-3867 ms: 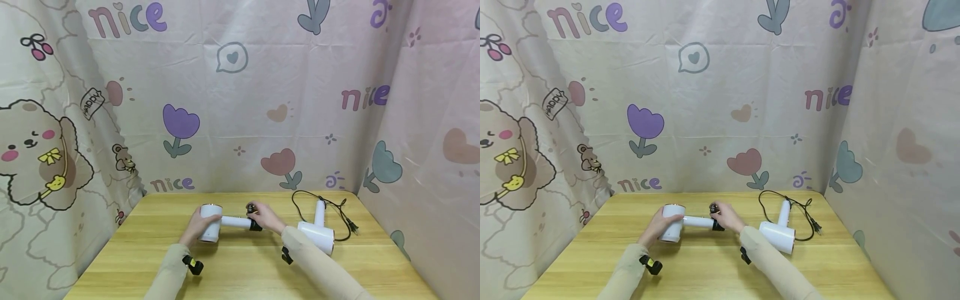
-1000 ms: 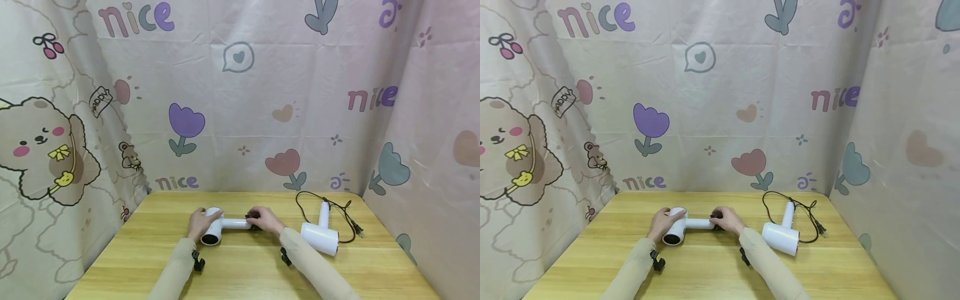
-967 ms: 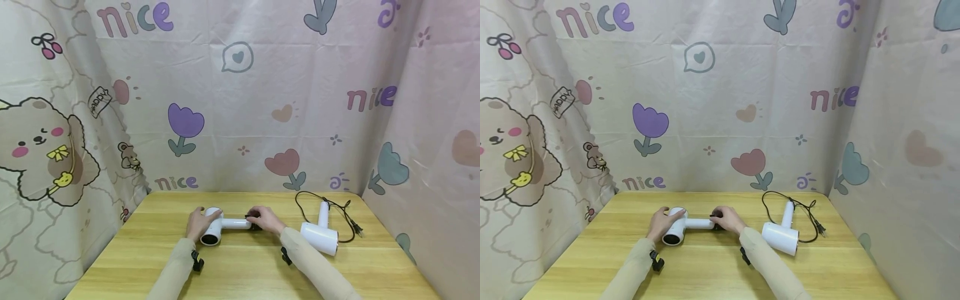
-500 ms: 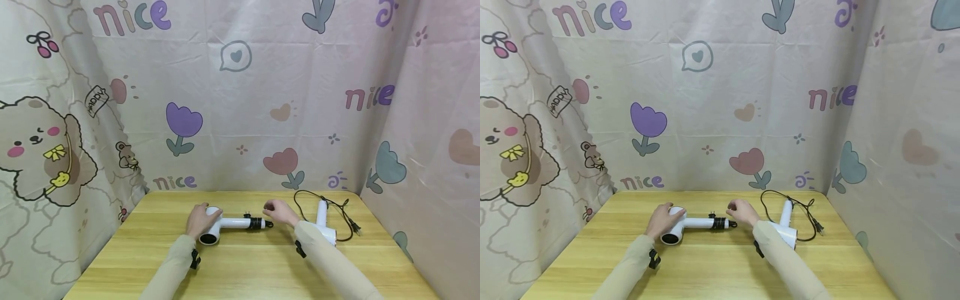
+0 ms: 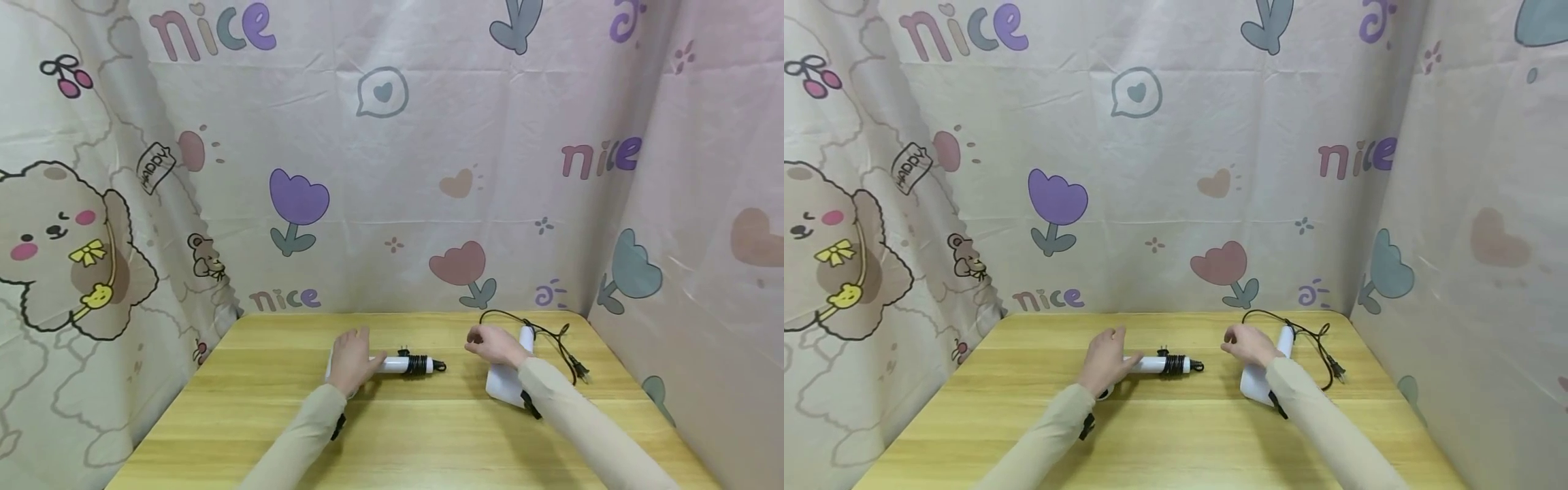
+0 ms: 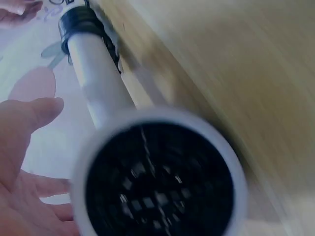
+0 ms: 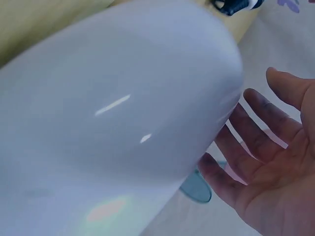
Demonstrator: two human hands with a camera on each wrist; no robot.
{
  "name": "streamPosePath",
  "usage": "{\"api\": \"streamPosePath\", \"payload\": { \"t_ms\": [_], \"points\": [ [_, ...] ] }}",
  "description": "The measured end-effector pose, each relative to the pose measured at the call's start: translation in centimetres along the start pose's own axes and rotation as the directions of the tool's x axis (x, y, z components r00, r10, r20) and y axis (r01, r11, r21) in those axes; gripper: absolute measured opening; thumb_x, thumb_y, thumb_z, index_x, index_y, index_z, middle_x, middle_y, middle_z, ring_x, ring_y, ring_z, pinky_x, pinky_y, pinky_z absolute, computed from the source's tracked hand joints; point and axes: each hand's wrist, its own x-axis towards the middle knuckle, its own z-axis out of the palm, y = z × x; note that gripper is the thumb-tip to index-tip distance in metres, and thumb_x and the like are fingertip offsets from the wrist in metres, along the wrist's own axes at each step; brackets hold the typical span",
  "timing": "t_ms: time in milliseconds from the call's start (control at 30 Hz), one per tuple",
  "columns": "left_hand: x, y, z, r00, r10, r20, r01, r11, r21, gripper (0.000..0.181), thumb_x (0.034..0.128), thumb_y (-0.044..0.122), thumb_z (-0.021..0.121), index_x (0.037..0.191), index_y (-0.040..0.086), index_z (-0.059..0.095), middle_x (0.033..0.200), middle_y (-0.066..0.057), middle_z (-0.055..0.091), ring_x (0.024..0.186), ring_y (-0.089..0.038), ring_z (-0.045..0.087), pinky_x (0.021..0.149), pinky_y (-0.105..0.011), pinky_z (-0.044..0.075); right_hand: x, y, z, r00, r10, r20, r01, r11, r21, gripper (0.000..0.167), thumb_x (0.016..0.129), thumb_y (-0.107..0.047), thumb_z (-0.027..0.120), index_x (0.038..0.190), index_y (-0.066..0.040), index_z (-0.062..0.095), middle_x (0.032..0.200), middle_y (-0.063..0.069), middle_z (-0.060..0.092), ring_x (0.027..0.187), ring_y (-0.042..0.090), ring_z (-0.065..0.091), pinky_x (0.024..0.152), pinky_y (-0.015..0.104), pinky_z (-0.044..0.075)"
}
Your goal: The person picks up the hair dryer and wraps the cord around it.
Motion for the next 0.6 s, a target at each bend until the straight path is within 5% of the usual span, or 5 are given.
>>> {"api": "streamPosePath", "payload": {
  "t_ms": [267,600],
  "points": [
    [0.2,2.9,1.7,0.997,0.071,-0.012,-0.07,0.992,0.104,0.08,0.0834,0.05,0.073,0.139,0.0,0.044,0.124,-0.024,0.058,0.121,-0.039,0.053,0.11,-0.052,0.039,-1.5,3.0,-2.4,0.998,0.058,-0.026,-0.057,0.997,0.049,0.028,0.094,-0.023,0.062,0.111,-0.001,0.068,0.102,0.01,0.069,0.094,0.025,0.064,0.086,0.046,0.054],
    [0.4,6.6,4.3,0.975,0.21,-0.068,-0.196,0.966,0.169,0.081,0.0799,0.058,0.072,0.136,0.007,0.044,0.119,-0.015,0.062,0.115,-0.031,0.058,0.105,-0.045,0.046,-2.6,6.6,-3.8,0.995,0.089,-0.036,-0.086,0.992,0.089,0.034,0.095,-0.026,0.061,0.111,0.003,0.066,0.105,0.017,0.069,0.097,0.032,0.065,0.086,0.051,0.054]
  ]
}}
